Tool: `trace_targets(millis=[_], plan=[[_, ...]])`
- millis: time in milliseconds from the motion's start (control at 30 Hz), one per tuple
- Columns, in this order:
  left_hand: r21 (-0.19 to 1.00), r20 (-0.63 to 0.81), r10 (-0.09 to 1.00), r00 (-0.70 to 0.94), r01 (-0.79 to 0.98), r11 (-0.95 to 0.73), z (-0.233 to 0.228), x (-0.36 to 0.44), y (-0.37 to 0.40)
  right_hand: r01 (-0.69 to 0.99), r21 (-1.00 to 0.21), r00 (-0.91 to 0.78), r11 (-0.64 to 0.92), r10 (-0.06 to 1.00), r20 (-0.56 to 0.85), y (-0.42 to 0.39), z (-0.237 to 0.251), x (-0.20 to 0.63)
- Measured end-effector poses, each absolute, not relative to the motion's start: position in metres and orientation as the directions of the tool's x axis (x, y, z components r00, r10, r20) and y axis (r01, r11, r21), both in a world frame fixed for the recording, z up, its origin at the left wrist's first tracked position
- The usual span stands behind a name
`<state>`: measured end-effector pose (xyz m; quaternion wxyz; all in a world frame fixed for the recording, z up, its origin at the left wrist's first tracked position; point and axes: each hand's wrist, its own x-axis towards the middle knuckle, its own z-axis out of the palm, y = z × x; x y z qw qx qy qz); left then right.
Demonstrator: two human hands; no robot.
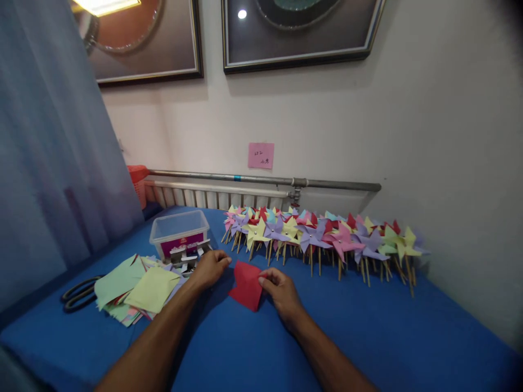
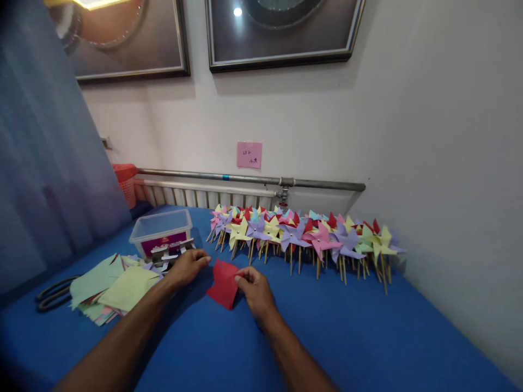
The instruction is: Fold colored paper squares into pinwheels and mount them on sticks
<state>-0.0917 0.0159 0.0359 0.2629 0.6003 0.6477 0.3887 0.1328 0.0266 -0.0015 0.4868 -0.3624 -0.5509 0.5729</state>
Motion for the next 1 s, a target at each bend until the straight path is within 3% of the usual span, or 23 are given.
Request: trace_targets(millis=[167,400,500,733,1000], plan=[[0.990,0.020,0.986,-0.163,0.143,0.003,0.030,-0.076,0.016,-0.327,-0.942,-0.284,-0.073,0.958,0.024,0.030,0.001,0.136],[0.976,-0.036,0.996,0.084,-0.209,0.052,0.024,-0.057,0.009,-0.440,-0.889,-0.243,-0.126,0.970,-0.017,0.027,0.007,0.137],[0.947,-0.024,0.994,0.104,-0.316,0.056,0.025,-0.052,0.007,-0.511,-0.849,-0.205,-0.133,0.978,-0.030,0.023,0.010,0.137],[0.906,0.004,0.997,0.077,-0.423,0.029,0.030,-0.047,0.005,-0.534,-0.795,-0.421,-0.289,0.906,-0.047,0.005,0.016,0.128],[0.916,0.013,0.996,0.093,-0.401,0.025,0.033,-0.042,0.000,-0.528,-0.826,-0.341,-0.199,0.940,-0.009,0.004,0.016,0.123]])
